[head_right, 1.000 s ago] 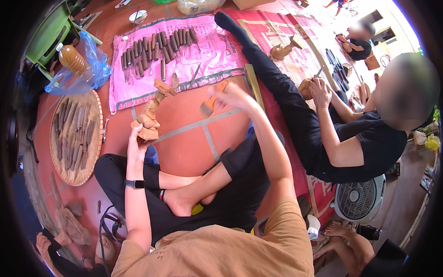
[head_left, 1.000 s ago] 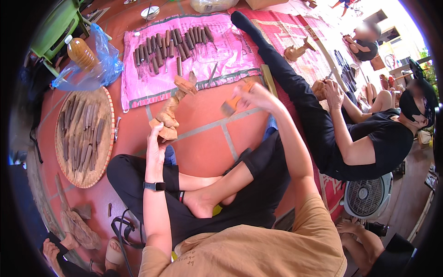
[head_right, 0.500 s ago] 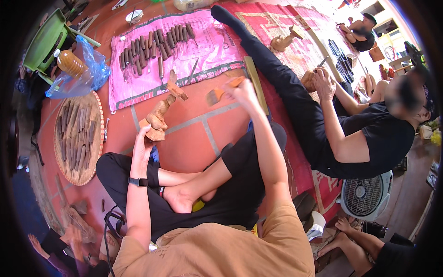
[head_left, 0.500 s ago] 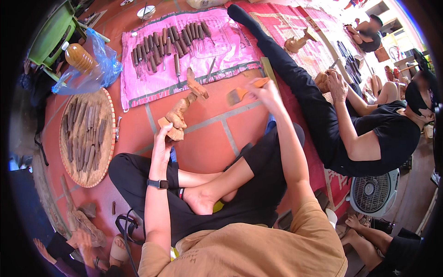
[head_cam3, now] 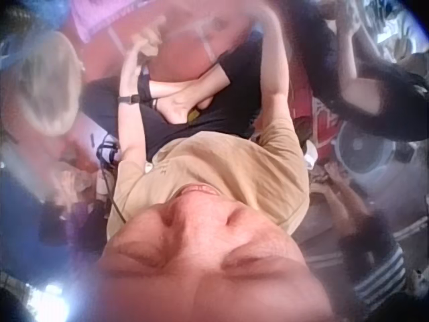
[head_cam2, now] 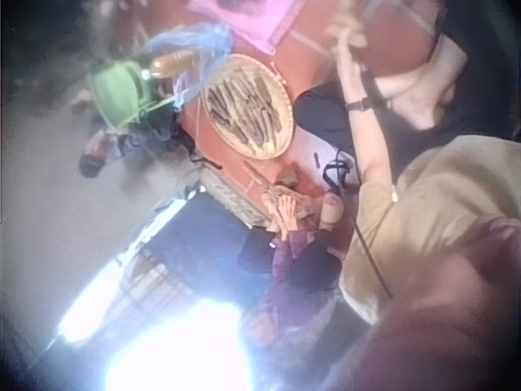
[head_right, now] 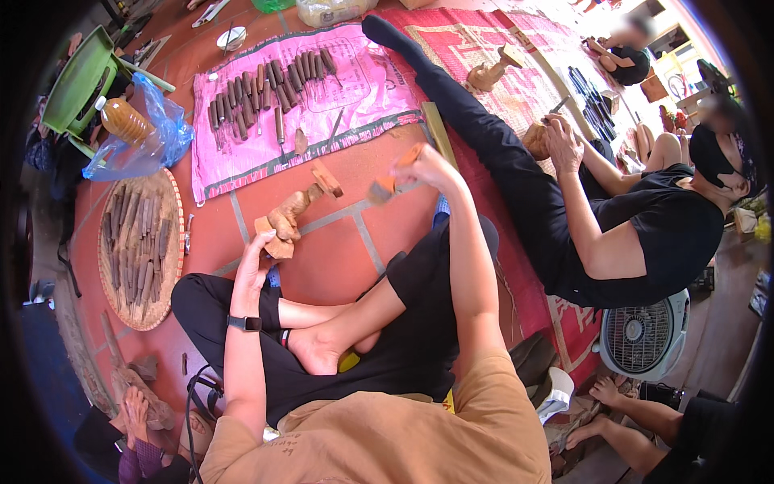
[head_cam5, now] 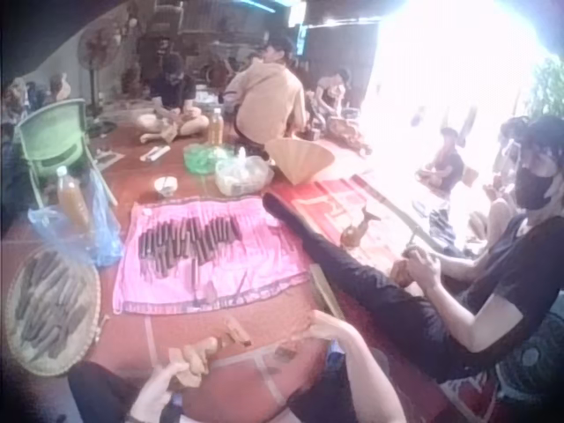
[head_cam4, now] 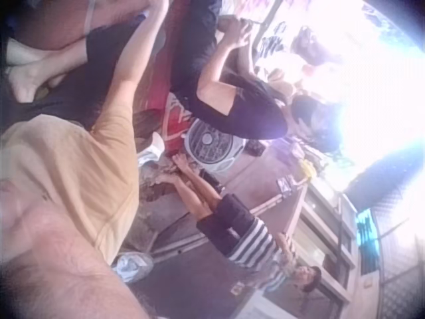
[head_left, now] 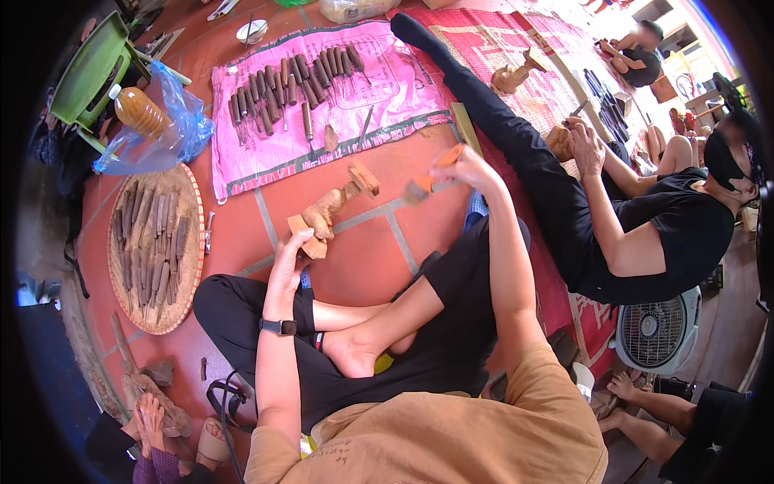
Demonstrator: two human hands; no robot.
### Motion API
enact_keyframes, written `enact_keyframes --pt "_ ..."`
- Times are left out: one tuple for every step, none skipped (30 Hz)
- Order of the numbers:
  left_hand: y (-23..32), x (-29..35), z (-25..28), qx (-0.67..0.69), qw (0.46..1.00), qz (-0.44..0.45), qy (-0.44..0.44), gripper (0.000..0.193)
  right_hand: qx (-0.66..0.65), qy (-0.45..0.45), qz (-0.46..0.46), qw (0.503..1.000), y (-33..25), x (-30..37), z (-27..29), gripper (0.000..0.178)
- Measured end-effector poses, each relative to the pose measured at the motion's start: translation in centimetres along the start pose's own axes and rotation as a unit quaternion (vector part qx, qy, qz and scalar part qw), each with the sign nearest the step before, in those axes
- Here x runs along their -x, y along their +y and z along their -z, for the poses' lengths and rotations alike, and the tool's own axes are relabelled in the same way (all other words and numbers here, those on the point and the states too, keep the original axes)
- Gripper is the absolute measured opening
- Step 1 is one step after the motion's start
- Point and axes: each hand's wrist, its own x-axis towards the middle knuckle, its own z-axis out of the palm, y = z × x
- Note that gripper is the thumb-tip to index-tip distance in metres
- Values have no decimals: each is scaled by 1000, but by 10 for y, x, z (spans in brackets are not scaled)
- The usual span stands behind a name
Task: The person sits cross-legged on the floor and carves a small wooden piece using a knife. They hold the wood in one hand and use the knife to shape it, occasionally rotating the piece to work on different sides.
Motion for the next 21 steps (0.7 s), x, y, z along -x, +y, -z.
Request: enact_keyframes --pt "1 0 -5 -14 1000 1 -13 48 4 -51 -35 998 4 6 -2 12" --pt "2 1 -8 -28 999 1 -25 48 7 -103 -70 992 9 9 -2 11" --pt "2 1 -10 -42 998 2 -38 48 13 -45 -61 997 18 5 1 14" --pt "0 -2 -11 -66 997 20 -47 53 20 14 -53 998 31 -1 7 18" --pt "0 -1 -14 -76 996 18 -52 55 27 72 -43 996 35 -7 13 21" --pt "-2 2 -19 -87 994 17 -58 57 46 144 -23 988 39 -11 20 21" --pt "-3 4 -17 -97 994 14 -56 59 11 165 -9 986 30 -14 17 21" --pt "-5 2 -15 -121 990 15 -66 66 -24 187 4 982 16 -12 15 20" --pt "-7 2 -13 -126 990 9 -69 69 -60 209 17 976 5 -11 11 19" --pt "-9 -1 -15 -128 989 10 -73 70 -110 184 26 976 8 -14 6 19" --pt "-11 -2 -16 -129 989 14 -76 71 -133 170 37 976 7 -14 -6 20" --pt "-12 -3 -16 -134 988 11 -76 72 -115 133 37 984 5 -22 -17 20" --pt "-11 -1 -17 -139 987 8 -73 72 -98 95 36 990 6 -30 -29 21" --pt "-10 -1 -20 -147 986 6 -74 73 -90 77 29 992 11 -37 -38 21" --pt "-9 -1 -23 -145 987 6 -75 72 -82 60 22 995 15 -45 -44 22" --pt "-7 2 -24 -145 987 7 -73 72 -76 39 16 996 19 -52 -51 22" --pt "-6 3 -25 -143 987 7 -72 72 -18 98 0 995 24 -58 -45 22" --pt "-4 5 -27 -131 988 16 -76 73 41 156 -17 987 29 -62 -33 22" --pt "-5 5 -26 -129 989 16 -75 73 101 212 -31 972 33 -64 -21 21" --pt "-8 5 -22 -126 990 16 -69 74 86 261 20 961 23 -60 -17 18" --pt "-10 6 -18 -122 990 15 -62 74 73 286 53 954 13 -53 -13 16"
